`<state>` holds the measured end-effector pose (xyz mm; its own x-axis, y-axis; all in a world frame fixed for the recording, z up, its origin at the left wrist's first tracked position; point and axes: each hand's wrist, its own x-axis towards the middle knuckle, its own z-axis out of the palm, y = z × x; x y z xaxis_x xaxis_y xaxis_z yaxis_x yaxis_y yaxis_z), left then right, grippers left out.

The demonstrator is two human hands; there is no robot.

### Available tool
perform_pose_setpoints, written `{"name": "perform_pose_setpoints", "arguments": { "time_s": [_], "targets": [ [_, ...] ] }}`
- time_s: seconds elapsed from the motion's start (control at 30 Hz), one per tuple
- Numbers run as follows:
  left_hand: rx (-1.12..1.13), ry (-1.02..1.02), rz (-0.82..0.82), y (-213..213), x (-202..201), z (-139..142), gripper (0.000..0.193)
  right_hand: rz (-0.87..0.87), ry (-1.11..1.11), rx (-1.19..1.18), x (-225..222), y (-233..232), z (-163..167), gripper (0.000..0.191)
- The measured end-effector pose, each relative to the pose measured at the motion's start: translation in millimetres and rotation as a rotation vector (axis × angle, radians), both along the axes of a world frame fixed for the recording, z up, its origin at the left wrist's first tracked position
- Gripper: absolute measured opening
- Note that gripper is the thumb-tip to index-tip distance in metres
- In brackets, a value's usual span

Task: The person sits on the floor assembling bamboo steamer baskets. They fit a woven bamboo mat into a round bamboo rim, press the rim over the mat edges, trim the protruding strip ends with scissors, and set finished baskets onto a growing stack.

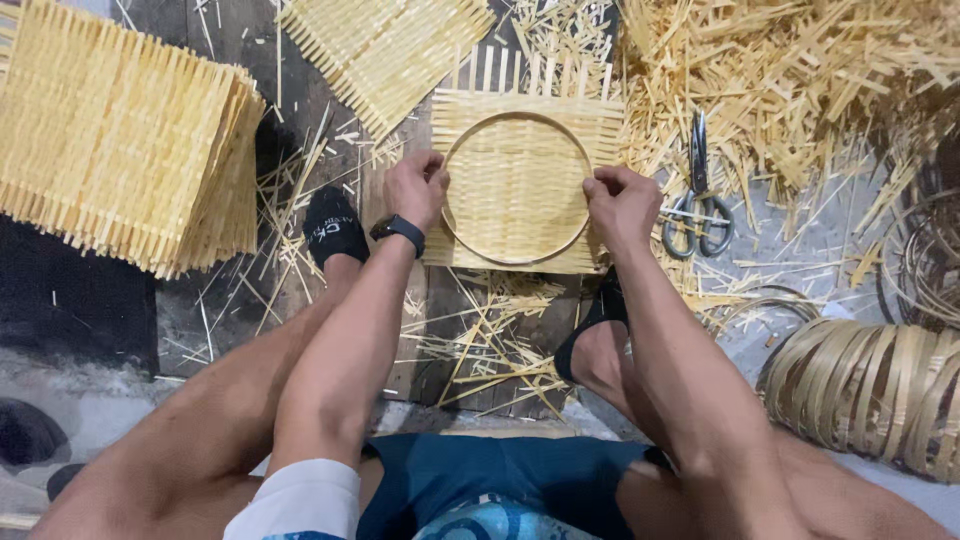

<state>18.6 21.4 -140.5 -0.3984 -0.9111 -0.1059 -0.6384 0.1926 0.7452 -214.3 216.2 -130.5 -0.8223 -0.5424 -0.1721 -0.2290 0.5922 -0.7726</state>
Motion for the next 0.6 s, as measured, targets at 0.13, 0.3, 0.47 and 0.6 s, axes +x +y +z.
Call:
{"name": "perform_pose_setpoints", "arguments": {
  "time_s": [0.13,0.3,0.47,0.6],
  "targets": [
    [-0.050,-0.099,-0.098,-5.5,1.2,-1.2,0.013,-0.001,0.008,0.044,-1.4,-1.2,-0.6,0.019],
    [0.354,0.153,0.118,-15.9,-4.4,-2.0,0.019,0.012,0.028,0.075,-3.3,-2.2,-2.6,0.019],
    [0.473,0.142,0.173,-21.5,-9.8,-0.4,0.017,0.028,-0.024,0.097,-4.7,-2.6,1.5,0.017],
    [0.594,0.236,0.176,-26.7,-6.8,3.3,0.024,0.025,-0.052,0.039,-7.4,0.1,6.4,0.020]
  ]
}}
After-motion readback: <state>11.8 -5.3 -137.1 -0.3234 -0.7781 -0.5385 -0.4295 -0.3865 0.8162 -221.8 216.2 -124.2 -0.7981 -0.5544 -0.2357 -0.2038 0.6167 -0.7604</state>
